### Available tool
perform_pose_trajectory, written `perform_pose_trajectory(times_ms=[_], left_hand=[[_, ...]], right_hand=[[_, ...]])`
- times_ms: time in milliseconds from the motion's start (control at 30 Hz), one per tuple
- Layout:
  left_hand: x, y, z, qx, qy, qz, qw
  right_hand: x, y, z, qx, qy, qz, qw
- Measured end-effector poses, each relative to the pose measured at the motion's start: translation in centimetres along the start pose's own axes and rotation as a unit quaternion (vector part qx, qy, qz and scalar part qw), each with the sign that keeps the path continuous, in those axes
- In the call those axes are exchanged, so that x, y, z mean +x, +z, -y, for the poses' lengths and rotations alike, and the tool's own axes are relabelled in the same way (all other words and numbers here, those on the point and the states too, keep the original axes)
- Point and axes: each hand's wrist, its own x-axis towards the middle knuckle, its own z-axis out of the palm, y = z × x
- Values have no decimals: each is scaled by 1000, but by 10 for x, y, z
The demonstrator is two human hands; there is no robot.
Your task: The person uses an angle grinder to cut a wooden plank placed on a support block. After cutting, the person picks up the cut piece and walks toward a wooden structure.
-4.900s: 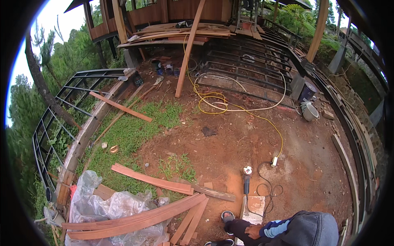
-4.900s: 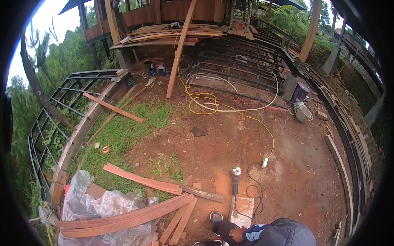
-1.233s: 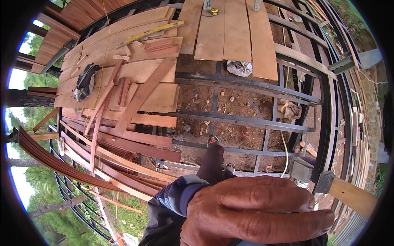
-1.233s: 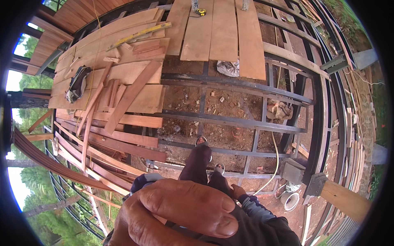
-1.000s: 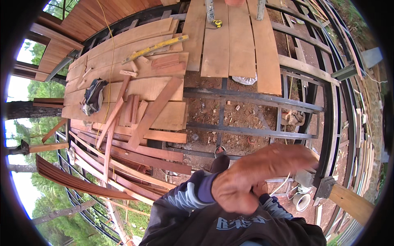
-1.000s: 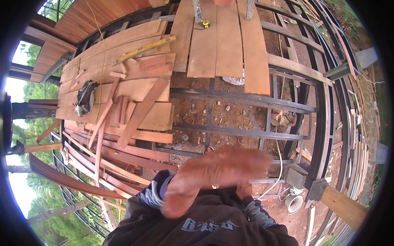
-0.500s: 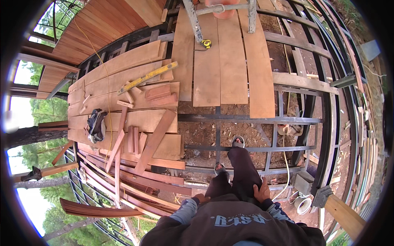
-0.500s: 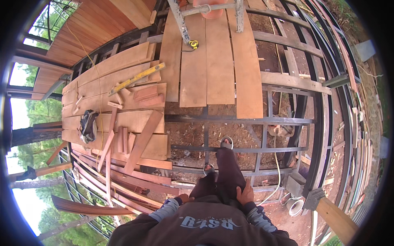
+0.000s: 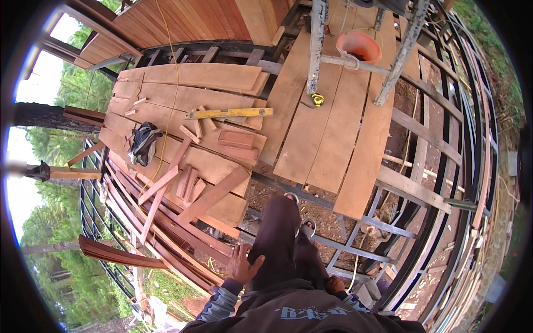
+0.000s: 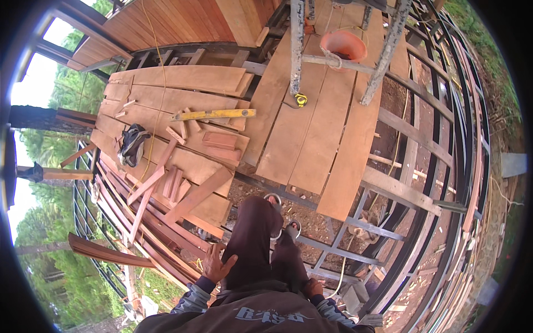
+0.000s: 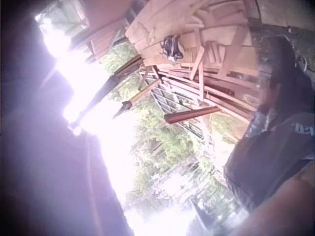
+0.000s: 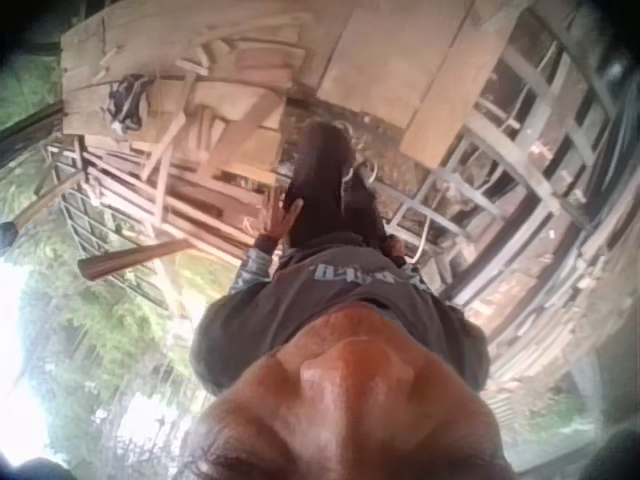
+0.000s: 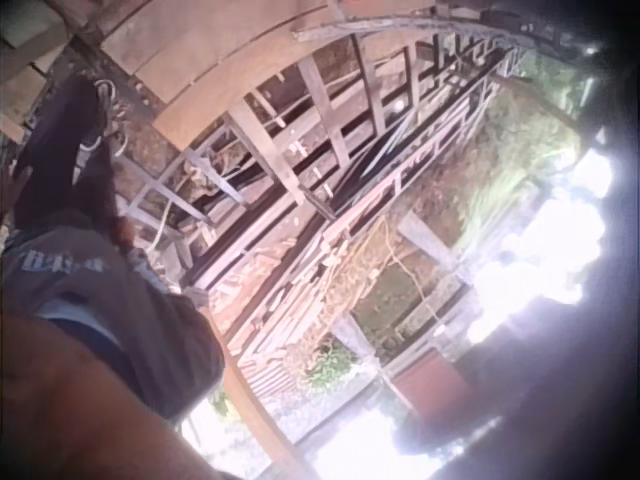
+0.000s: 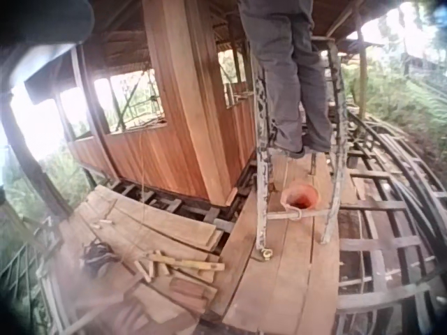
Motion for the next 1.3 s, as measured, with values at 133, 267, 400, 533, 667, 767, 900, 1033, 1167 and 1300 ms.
perform_pose_trajectory(times_ms=[133,267,400,533,667,767,900,1033,1167,1300], left_hand=[[87,2,-45,-31,52,-21,998],[201,-7,-99,49,42,24,998],[287,-20,-130,113,-31,98,988],[334,-24,-137,100,-111,166,975],[362,-33,-148,65,-152,206,965],[372,-33,-161,73,-156,192,966],[375,-5,-162,114,-160,141,970],[402,-10,-175,109,-154,126,974],[496,-38,-187,72,-86,-40,993],[646,-48,-159,-39,-80,-149,985]], right_hand=[[24,-47,43,66,-45,-5,997],[70,-102,71,84,-60,53,993],[66,-197,138,-23,-71,78,994],[85,-295,251,-69,-116,23,991],[115,-353,319,18,-165,-52,985],[139,-399,351,0,-219,-113,969],[182,-471,383,6,-233,-143,962],[237,-535,413,-3,-224,-164,961],[329,-589,454,18,-288,-226,930],[422,-621,503,-49,-366,-260,892]])
